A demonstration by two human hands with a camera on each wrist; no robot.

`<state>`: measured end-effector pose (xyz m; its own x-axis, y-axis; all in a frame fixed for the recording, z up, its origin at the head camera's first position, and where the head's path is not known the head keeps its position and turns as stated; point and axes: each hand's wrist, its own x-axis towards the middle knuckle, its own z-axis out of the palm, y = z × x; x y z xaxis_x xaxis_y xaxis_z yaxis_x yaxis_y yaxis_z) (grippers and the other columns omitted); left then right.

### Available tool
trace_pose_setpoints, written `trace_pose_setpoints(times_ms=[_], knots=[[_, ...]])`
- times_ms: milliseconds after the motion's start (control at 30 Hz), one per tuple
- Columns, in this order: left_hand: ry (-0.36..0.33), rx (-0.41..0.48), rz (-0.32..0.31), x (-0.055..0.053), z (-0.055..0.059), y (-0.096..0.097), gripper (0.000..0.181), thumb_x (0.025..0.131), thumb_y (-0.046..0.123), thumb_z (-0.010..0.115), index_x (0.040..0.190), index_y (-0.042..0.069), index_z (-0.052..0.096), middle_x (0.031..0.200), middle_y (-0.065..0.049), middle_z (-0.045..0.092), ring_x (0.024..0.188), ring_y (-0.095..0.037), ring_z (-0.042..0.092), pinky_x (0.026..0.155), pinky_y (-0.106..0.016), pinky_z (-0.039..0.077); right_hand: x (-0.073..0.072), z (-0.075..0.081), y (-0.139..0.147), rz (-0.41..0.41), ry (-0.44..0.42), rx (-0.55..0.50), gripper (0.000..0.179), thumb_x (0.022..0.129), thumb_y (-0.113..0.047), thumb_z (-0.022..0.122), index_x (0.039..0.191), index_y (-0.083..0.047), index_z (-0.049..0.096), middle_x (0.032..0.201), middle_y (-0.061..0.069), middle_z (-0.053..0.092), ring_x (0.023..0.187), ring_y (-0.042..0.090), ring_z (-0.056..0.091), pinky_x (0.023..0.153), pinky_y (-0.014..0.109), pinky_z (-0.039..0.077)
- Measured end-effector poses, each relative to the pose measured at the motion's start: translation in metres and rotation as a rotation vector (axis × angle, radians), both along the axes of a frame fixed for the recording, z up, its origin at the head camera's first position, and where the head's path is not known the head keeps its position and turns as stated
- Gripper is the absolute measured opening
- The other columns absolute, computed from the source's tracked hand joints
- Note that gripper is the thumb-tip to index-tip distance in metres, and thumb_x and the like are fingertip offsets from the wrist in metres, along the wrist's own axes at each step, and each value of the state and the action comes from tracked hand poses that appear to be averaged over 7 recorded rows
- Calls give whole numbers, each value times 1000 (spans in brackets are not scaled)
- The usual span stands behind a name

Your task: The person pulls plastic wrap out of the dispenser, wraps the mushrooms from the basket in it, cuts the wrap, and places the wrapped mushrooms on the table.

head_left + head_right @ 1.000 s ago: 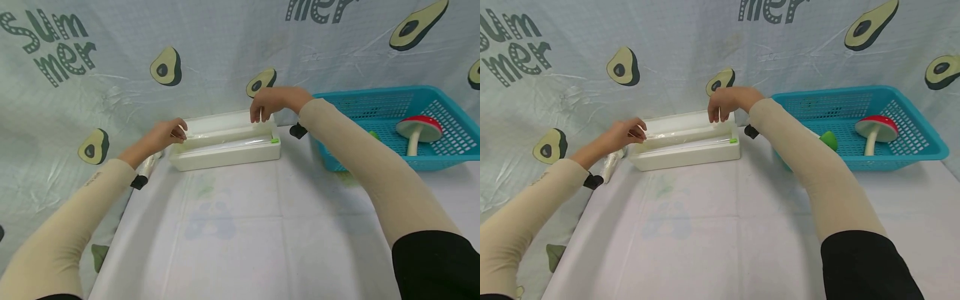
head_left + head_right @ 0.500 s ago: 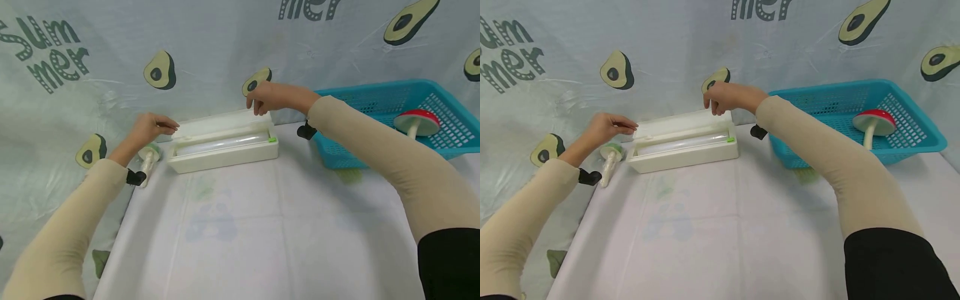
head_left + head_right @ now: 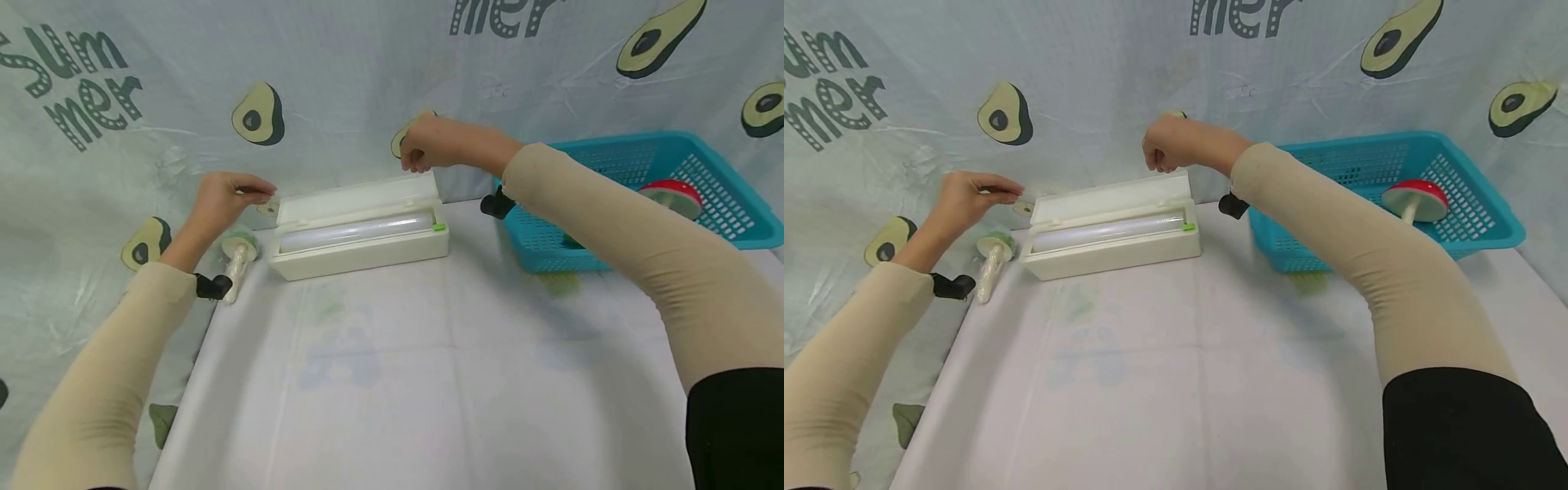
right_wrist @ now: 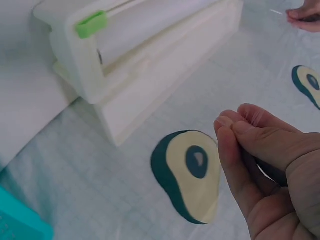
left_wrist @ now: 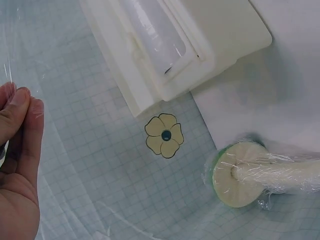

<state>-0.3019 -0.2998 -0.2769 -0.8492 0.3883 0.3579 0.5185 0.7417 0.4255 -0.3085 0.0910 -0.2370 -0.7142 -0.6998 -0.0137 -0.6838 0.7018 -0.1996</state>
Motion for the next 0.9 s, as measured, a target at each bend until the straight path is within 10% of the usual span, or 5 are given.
trace_pose_setpoints(times_ms=[467, 900], knots=[[125, 74, 131, 4, 19, 7, 12, 92, 0, 73, 102, -4, 78, 102, -25, 74, 74, 23, 52, 67, -2, 43, -15, 33, 2, 10, -10, -29, 16, 97, 4, 60, 105, 2, 74, 99, 17, 73, 86, 26, 70, 81, 36, 59], [80, 68, 208, 21, 23, 15, 17, 98, 14, 69, 106, 1, 77, 104, -20, 74, 79, 20, 54, 72, -6, 43, -32, 37, 18, 59, 4, -36, 17, 100, -3, 62, 110, 0, 75, 100, 15, 75, 88, 23, 71, 82, 35, 59]])
